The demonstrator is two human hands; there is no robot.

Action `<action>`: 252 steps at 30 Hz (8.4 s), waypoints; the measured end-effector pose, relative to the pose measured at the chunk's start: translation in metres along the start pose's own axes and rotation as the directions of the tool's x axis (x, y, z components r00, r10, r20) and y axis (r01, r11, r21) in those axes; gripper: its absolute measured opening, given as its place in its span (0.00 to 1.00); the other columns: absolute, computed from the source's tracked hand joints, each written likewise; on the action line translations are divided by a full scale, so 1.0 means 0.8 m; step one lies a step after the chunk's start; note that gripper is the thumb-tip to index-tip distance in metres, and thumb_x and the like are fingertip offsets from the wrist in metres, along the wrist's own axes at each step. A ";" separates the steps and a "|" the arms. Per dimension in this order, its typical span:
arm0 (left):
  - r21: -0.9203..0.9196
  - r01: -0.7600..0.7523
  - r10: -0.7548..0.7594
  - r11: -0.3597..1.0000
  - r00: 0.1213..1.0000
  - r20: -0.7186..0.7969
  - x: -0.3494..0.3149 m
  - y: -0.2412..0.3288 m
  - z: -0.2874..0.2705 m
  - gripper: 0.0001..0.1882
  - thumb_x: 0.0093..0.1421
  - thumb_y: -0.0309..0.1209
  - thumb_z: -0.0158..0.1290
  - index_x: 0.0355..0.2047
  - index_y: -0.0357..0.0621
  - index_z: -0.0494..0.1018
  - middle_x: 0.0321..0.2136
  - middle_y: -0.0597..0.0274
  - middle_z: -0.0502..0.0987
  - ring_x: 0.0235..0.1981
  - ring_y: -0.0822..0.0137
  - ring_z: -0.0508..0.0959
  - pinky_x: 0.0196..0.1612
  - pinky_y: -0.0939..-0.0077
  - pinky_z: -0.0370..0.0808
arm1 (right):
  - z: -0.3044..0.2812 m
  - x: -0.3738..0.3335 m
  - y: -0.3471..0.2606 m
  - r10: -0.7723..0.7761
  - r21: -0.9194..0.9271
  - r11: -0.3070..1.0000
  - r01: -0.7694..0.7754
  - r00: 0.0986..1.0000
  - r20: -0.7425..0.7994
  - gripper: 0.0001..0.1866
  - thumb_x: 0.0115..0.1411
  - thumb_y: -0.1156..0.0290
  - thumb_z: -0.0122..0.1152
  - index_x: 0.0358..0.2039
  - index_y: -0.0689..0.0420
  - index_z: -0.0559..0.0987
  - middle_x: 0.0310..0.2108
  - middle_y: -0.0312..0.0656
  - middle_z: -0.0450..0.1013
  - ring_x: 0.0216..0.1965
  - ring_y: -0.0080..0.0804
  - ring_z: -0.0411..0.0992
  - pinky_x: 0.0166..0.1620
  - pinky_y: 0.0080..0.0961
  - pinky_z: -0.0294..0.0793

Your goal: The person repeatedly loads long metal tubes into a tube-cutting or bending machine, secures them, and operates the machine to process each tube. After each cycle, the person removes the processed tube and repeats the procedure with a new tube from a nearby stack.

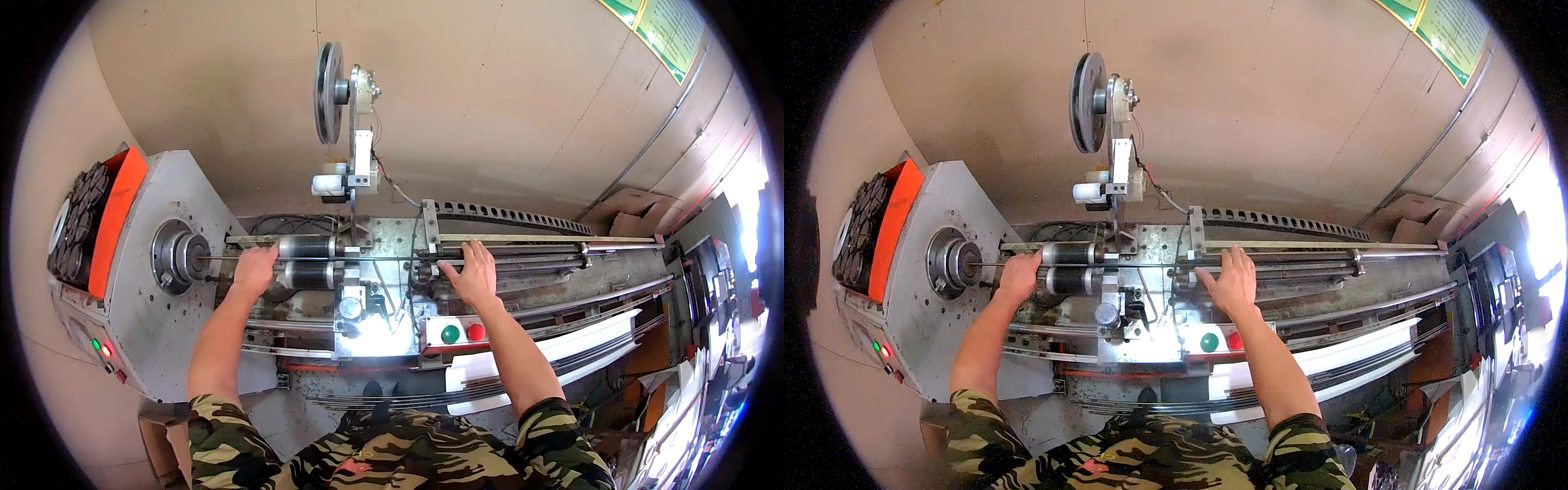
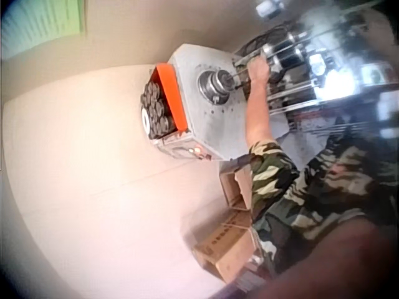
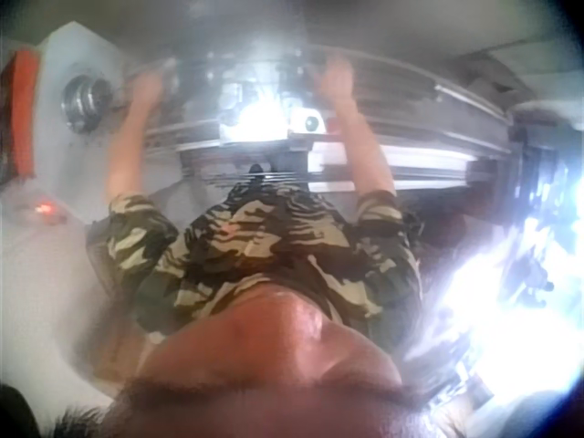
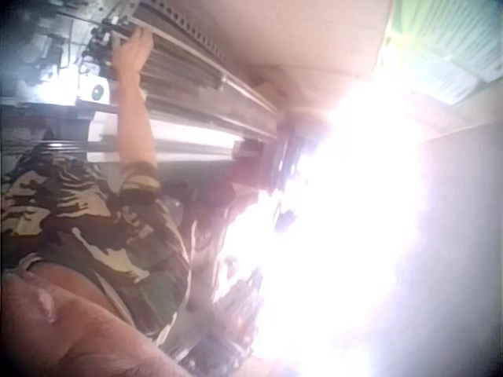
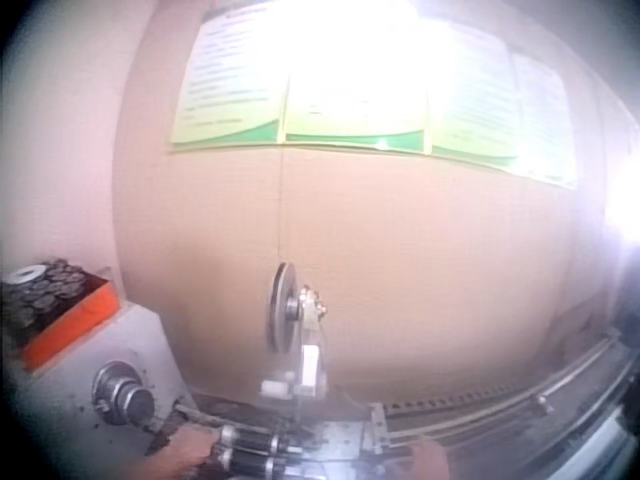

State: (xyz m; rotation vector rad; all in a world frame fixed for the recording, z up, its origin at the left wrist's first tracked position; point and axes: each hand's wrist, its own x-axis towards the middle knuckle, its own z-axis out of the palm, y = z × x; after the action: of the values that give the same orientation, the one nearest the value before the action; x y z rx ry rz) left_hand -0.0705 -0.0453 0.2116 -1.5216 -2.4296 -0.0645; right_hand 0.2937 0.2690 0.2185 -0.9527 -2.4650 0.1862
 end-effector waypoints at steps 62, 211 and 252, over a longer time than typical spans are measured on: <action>-0.055 0.030 -0.029 0.998 0.999 0.026 -0.001 0.002 0.013 0.11 0.57 0.25 0.46 0.40 0.41 0.73 0.33 0.51 0.79 0.40 0.50 0.77 0.45 0.54 0.73 | 0.002 0.009 0.012 -0.073 -0.023 0.997 0.072 0.997 -0.028 0.38 0.57 0.41 0.63 0.52 0.65 0.77 0.58 0.58 0.69 0.64 0.53 0.62 0.66 0.45 0.58; -0.155 -0.147 0.125 0.977 0.981 -0.148 0.032 0.015 0.076 0.10 0.57 0.24 0.47 0.40 0.39 0.71 0.28 0.52 0.77 0.34 0.48 0.78 0.37 0.52 0.74 | 0.112 0.021 -0.235 -0.056 -0.045 0.997 0.058 0.997 0.048 0.20 0.67 0.62 0.49 0.52 0.63 0.73 0.60 0.58 0.67 0.63 0.50 0.63 0.64 0.43 0.59; -0.117 -0.179 0.161 0.977 0.976 -0.143 0.047 0.026 0.107 0.21 0.58 0.28 0.48 0.53 0.43 0.73 0.32 0.55 0.80 0.36 0.56 0.80 0.38 0.60 0.77 | 0.116 0.022 -0.213 -0.066 -0.053 0.997 0.064 0.997 -0.040 0.19 0.65 0.64 0.52 0.52 0.60 0.72 0.56 0.53 0.71 0.56 0.50 0.68 0.57 0.44 0.66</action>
State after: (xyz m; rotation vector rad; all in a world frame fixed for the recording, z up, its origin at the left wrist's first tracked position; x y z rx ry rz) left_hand -0.0851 0.0125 0.1363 -1.7167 -2.2207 -0.2852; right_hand 0.1357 0.1577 0.1944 -0.8869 -2.4692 0.0809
